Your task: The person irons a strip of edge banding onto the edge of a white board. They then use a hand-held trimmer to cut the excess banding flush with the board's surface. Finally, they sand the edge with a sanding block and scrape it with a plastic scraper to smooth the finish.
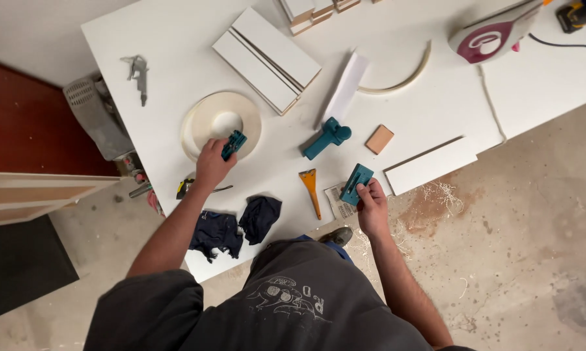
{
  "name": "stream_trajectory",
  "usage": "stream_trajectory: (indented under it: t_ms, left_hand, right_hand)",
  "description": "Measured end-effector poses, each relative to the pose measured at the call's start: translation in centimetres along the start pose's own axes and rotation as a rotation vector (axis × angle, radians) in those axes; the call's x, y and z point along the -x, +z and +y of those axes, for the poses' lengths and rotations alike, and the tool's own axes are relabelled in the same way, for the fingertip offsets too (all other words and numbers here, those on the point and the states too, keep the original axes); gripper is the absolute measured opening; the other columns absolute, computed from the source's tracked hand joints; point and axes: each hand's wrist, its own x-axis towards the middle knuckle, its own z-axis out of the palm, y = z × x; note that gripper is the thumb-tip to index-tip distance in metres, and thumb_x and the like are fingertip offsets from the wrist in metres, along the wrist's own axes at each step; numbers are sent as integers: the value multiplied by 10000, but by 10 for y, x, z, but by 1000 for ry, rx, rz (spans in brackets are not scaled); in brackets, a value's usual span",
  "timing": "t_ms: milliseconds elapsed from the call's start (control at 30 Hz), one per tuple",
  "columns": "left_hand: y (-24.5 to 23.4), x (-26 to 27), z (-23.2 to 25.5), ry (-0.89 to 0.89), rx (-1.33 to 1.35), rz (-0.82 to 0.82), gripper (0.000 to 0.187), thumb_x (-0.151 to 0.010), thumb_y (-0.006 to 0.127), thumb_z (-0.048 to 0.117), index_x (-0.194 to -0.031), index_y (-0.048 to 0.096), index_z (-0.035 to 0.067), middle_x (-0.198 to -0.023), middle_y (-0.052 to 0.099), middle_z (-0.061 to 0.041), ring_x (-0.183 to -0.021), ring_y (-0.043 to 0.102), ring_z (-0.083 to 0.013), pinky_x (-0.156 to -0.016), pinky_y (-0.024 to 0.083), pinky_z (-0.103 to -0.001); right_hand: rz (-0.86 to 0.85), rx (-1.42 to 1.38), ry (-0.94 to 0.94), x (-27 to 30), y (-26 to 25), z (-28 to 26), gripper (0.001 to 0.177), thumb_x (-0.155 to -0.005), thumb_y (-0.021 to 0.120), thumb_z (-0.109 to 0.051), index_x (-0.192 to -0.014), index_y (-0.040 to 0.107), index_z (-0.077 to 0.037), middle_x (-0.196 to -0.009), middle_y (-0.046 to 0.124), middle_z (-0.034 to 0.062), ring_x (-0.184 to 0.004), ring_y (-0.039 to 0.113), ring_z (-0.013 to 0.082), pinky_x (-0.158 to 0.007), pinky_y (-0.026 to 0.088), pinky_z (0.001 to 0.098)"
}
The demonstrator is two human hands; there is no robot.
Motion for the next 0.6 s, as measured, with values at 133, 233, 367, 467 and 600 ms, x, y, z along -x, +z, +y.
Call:
stream_trajectory:
  t_ms: [133, 233, 367, 467, 600]
  left_hand:
    - [26, -3, -19, 101, -35, 70, 398, -817, 789, 311, -1139, 647, 127, -985, 587, -33, -870, 684, -237, -753, 597, -339]
    - [39, -3, -13, 204, -87, 135, 409, -719, 777, 278, -1048, 591, 121, -978, 573, -61, -848, 665, -267, -761, 579, -379]
    - [50, 8, -3, 264, -83, 134, 311, -719, 748, 143, -923, 515, 114, -1122, 582, -107, -958, 660, -312, -821, 539, -423]
    - [52, 18, 4, 298, -116, 159, 282, -728, 752, 122, -864, 505, 128, -1191, 582, -109, -1038, 639, -313, -875, 507, -430]
    - [41, 17, 24, 250, -132, 212, 563, -678, 887, 207, -1109, 545, 88, -1441, 526, -216, -1325, 542, -405, -1120, 402, -537]
  right_hand:
    - [41, -28, -12, 1, 13, 0, 81, -986, 639, -86, -1052, 603, -58, -736, 666, 10, -705, 718, 121, -600, 548, 192]
    - [64, 2, -16, 7, 26, -10, 46, -978, 637, -91, -996, 596, -80, -624, 527, -47, -535, 584, 58, -463, 428, 143]
    - [78, 26, -20, 3, 17, 3, 34, -984, 630, -87, -992, 596, -86, -607, 497, -53, -494, 557, 55, -438, 406, 142]
    - [78, 43, -27, -3, -2, 20, 33, -987, 631, -97, -989, 599, -91, -602, 490, -56, -485, 551, 55, -426, 400, 146]
    - [85, 44, -27, 2, 4, 9, 25, -989, 628, -91, -999, 605, -84, -609, 464, -67, -498, 549, 51, -445, 407, 144]
